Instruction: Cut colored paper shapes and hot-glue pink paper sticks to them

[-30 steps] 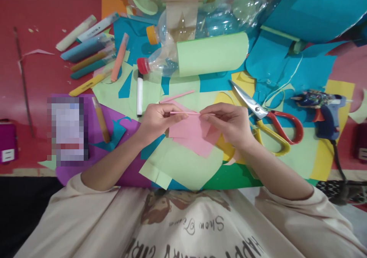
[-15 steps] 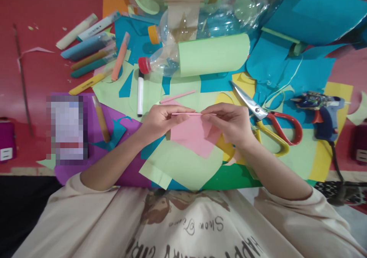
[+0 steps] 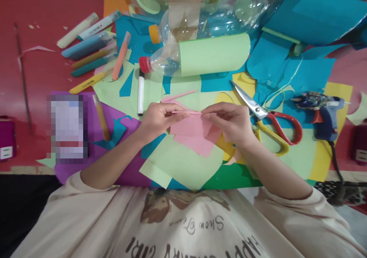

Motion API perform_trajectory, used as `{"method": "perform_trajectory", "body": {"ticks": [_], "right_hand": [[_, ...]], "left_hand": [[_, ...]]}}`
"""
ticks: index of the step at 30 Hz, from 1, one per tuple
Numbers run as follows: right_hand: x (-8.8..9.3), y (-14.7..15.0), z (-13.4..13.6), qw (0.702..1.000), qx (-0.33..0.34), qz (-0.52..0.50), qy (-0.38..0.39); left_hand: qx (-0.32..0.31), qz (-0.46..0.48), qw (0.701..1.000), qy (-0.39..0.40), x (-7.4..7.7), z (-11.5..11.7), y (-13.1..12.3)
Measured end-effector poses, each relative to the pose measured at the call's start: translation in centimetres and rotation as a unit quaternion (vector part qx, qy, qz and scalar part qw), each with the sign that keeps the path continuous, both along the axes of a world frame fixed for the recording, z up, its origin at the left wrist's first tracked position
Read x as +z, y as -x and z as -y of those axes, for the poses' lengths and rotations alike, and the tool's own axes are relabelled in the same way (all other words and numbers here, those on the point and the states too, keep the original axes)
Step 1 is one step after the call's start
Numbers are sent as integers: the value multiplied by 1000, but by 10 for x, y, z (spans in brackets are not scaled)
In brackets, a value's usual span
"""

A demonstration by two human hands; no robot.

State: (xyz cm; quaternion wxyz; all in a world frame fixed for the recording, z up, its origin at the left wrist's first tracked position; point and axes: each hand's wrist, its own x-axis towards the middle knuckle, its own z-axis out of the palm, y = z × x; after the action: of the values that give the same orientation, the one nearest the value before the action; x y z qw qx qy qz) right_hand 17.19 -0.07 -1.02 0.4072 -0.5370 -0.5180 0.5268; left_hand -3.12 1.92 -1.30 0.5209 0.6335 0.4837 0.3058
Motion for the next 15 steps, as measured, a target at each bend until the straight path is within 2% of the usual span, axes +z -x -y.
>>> {"method": "perform_trajectory", "body": {"ticks": [7, 15], "right_hand": [[2, -2, -3, 1000, -24, -7, 0], [3, -1, -3, 999, -19, -21, 14]], "left_hand": [[57, 52, 997, -14, -2, -4, -2], [55, 36, 997, -28, -4, -5, -1]]}}
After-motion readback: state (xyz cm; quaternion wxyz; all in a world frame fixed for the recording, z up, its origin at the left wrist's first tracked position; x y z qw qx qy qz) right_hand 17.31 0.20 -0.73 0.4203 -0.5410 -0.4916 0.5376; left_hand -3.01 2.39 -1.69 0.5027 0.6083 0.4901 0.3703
